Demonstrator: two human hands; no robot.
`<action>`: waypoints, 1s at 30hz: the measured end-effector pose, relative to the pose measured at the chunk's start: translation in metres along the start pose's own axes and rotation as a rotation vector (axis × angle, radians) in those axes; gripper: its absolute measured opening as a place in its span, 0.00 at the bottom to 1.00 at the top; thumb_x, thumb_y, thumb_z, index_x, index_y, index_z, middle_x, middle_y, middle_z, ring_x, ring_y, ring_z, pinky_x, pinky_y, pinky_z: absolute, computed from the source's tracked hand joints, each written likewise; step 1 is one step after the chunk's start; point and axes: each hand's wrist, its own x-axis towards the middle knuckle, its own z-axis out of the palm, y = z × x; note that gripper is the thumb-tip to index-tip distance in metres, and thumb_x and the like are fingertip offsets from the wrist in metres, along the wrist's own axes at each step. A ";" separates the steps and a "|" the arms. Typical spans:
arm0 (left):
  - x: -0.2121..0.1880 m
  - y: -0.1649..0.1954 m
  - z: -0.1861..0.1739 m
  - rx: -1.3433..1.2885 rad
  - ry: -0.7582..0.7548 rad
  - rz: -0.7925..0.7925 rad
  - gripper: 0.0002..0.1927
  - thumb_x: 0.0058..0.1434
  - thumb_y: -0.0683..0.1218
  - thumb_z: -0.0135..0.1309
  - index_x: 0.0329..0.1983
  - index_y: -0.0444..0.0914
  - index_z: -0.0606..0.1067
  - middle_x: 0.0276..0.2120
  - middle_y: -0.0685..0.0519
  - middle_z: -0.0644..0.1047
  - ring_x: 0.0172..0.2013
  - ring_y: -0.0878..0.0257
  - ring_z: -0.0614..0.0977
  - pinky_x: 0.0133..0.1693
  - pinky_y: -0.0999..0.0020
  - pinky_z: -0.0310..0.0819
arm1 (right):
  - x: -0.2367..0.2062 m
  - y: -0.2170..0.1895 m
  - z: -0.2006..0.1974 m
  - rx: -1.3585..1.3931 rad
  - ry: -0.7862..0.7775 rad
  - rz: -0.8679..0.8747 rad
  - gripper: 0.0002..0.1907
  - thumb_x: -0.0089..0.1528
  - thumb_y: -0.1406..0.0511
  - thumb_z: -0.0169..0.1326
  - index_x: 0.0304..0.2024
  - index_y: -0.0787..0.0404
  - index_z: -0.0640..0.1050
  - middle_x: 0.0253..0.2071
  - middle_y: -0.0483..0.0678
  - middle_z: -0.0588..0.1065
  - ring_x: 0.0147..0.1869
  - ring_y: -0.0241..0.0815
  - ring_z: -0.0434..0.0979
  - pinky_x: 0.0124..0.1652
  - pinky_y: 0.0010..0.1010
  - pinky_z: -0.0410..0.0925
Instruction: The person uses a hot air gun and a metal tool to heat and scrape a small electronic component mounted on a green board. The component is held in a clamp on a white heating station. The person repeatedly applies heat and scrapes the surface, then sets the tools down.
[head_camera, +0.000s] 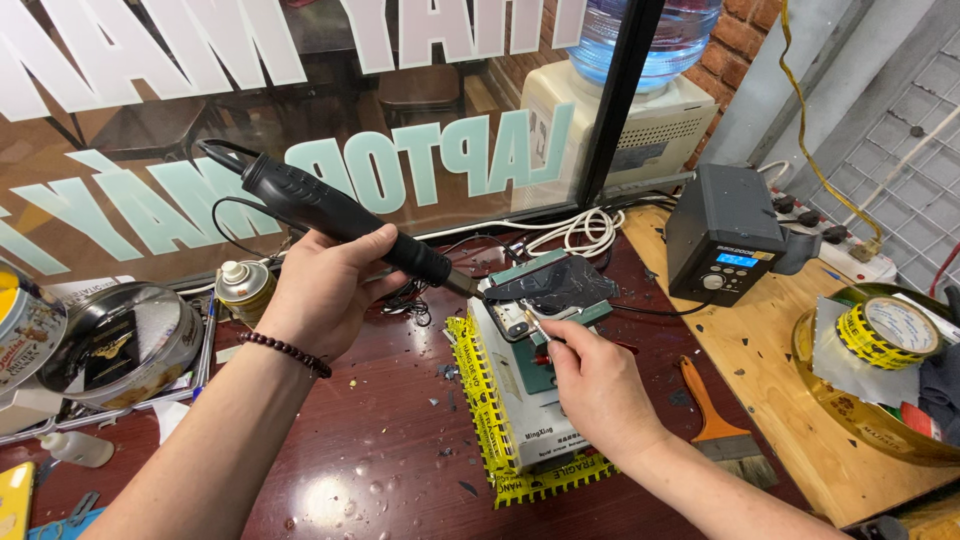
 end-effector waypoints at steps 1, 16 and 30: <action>0.000 0.000 0.000 0.002 0.000 -0.003 0.07 0.63 0.41 0.58 0.42 0.40 0.73 0.38 0.55 0.78 0.39 0.65 0.80 0.40 0.64 0.82 | 0.001 -0.001 0.000 -0.004 0.021 -0.034 0.15 0.64 0.65 0.51 0.53 0.56 0.79 0.37 0.56 0.83 0.38 0.52 0.87 0.39 0.39 0.75; -0.007 0.006 0.006 -0.014 -0.002 -0.013 0.07 0.62 0.40 0.57 0.41 0.40 0.72 0.39 0.54 0.78 0.40 0.63 0.82 0.39 0.65 0.80 | 0.016 -0.014 -0.006 -0.011 0.009 0.071 0.13 0.63 0.65 0.53 0.49 0.58 0.82 0.34 0.53 0.84 0.36 0.44 0.86 0.39 0.34 0.74; -0.018 0.006 -0.005 -0.017 0.000 0.012 0.07 0.62 0.40 0.57 0.41 0.38 0.72 0.39 0.54 0.77 0.40 0.63 0.81 0.40 0.63 0.82 | 0.038 -0.004 -0.025 0.305 0.028 0.206 0.13 0.64 0.67 0.55 0.51 0.62 0.81 0.32 0.46 0.77 0.32 0.35 0.70 0.32 0.31 0.64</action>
